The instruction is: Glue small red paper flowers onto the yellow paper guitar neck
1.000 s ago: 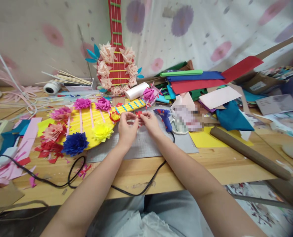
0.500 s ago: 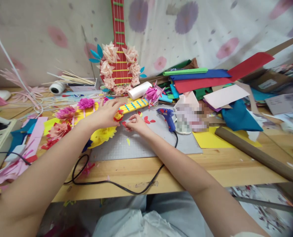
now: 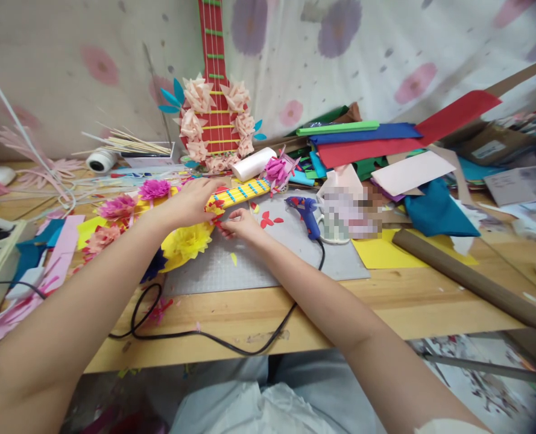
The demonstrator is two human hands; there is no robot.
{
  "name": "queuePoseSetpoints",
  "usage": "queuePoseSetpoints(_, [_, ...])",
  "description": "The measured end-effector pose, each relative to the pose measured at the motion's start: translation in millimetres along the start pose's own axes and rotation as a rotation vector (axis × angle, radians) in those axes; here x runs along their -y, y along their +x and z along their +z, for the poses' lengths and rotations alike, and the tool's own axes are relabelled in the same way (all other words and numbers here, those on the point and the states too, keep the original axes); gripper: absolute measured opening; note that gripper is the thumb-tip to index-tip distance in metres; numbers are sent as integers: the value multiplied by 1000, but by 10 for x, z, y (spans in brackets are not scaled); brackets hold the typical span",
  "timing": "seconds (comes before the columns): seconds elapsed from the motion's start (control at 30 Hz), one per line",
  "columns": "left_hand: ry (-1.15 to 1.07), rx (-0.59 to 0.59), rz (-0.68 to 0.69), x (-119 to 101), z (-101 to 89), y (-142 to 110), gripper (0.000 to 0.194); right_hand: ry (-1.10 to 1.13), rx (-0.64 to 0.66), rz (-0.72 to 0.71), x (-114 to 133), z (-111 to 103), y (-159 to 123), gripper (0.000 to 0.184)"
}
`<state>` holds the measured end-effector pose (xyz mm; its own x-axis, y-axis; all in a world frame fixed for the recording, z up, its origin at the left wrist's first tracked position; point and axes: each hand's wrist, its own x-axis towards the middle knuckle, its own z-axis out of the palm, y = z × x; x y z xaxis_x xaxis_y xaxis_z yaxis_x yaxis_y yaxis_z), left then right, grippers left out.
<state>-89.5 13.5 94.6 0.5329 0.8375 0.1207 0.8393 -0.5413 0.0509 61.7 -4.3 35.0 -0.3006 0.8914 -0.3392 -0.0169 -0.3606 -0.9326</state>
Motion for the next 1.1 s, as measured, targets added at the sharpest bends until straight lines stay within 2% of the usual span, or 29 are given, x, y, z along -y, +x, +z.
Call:
queuePoseSetpoints(0.27, [-68, -3, -31, 0, 9, 7, 66, 8, -24, 22, 10, 70, 50, 34])
queuePoseSetpoints(0.5, [-96, 6, -42, -3, 13, -9, 64, 38, -17, -27, 41, 90, 29, 33])
queuePoseSetpoints(0.77, [-178, 53, 40, -18, -92, -73, 63, 143, 38, -28, 51, 41, 4, 31])
queuePoseSetpoints(0.9, [-77, 65, 31, -58, -97, -107, 71, 160, 25, -20, 44, 26, 16, 28])
queuePoseSetpoints(1.1, [27, 3, 44, -40, 65, -48, 73, 147, 3, -18, 27, 3, 42, 25])
